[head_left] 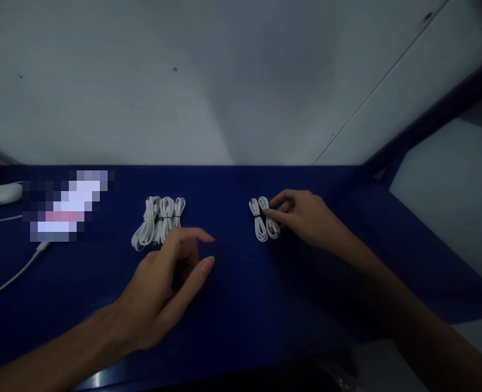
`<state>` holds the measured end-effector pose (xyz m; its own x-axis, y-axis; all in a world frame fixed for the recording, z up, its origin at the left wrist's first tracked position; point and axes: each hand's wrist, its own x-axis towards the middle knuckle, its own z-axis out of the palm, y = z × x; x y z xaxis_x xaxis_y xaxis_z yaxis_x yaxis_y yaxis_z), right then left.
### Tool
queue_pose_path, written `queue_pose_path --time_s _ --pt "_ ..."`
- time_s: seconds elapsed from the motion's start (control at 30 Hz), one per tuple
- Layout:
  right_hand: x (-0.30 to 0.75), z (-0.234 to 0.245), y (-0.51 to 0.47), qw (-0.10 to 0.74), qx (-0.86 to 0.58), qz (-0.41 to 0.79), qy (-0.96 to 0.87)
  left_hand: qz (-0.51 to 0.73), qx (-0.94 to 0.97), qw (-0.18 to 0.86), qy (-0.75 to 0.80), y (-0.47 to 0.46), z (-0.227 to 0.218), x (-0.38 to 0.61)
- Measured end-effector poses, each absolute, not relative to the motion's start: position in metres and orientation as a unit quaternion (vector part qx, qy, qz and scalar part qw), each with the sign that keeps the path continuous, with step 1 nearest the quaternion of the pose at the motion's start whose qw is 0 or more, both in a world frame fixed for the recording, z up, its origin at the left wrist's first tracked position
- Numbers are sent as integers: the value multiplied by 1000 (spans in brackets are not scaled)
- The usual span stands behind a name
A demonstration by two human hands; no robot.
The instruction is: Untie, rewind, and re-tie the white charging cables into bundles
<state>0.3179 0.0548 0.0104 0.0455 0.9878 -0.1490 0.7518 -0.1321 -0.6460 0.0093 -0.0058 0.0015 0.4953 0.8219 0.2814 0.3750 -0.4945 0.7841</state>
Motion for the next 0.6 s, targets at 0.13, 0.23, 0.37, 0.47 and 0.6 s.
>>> queue_pose_path --time_s 0.13,0.23,0.37,0.47,0.6 --pt "317 11 54 198 -690 293 -631 320 806 319 382 -6 0 10" --pt "316 12 54 194 -692 296 -629 316 823 302 363 -3 -2 10" --pt "315 14 53 188 -693 300 -628 303 859 244 332 5 -3 3" --pt "315 13 53 187 -691 301 -630 327 842 145 404 14 2 -5" --pt "316 12 52 188 -683 307 -635 392 737 44 548 30 13 -13"
